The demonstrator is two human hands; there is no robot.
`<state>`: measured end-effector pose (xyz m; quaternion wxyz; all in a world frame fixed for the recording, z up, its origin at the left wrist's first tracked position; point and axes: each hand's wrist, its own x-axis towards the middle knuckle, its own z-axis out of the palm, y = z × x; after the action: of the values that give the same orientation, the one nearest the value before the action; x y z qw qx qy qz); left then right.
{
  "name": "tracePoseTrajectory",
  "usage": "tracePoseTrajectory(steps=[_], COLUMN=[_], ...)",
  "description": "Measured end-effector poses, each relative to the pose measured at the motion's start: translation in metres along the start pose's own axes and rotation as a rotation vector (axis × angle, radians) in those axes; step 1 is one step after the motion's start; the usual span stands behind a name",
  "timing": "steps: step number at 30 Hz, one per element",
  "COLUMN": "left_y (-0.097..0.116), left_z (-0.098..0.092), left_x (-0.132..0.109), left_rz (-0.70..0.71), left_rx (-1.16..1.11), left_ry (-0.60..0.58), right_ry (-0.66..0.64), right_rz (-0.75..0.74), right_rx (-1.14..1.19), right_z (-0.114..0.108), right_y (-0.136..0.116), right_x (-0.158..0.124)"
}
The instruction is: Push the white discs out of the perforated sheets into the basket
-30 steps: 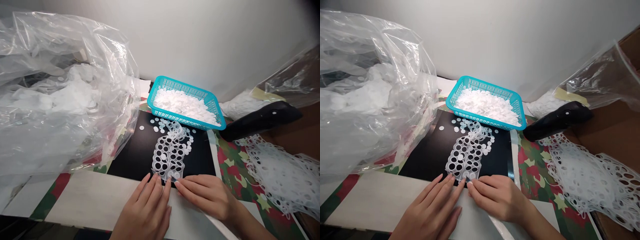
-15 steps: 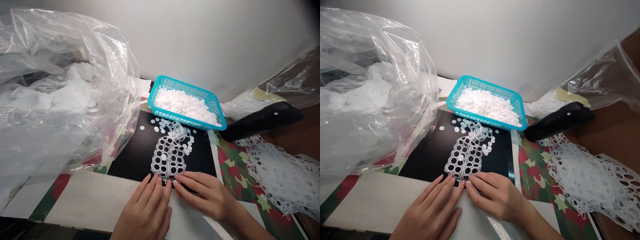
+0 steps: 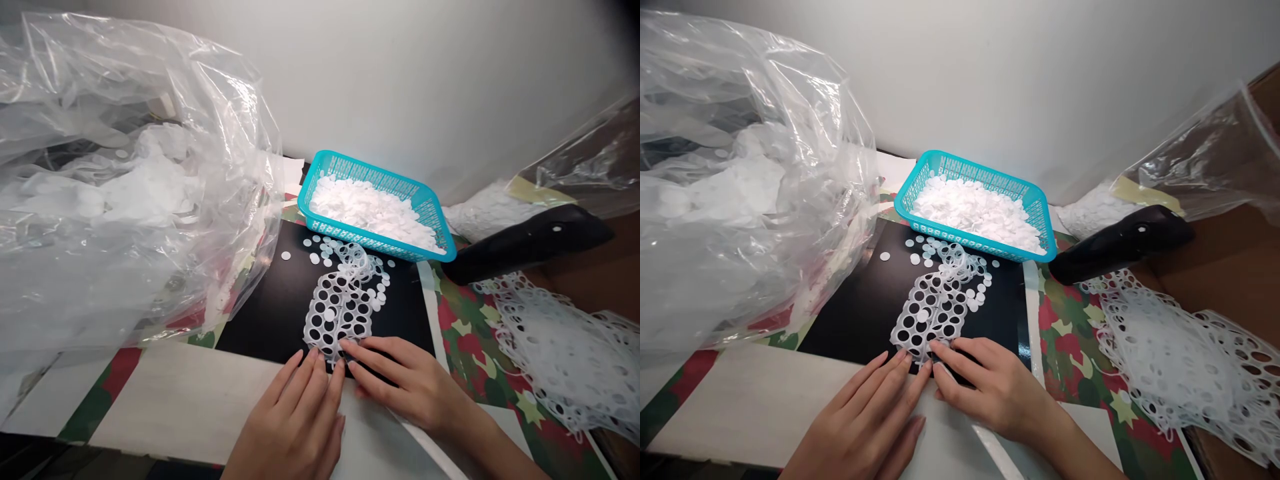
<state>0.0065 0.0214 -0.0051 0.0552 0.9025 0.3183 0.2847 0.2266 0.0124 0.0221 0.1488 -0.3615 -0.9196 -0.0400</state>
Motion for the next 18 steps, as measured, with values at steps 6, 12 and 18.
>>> tracePoseTrajectory(steps=[6,12,18], left_y=[-0.001,0.000,0.000], left_z=[-0.001,-0.004,-0.003], left_x=[0.001,-0.002,0.002], left_rz=[0.016,0.025,0.011], left_rx=[0.012,0.013,0.021], left_ry=[-0.007,-0.023,-0.024], right_ry=[0.086,0.123,0.062], right_rz=[0.055,0.148,0.344], right_rx=[0.165,0.469,0.750], right_z=[-0.001,-0.003,-0.007], right_y=[0.006,0.014,0.008], right_x=[-0.004,-0.009,-0.006])
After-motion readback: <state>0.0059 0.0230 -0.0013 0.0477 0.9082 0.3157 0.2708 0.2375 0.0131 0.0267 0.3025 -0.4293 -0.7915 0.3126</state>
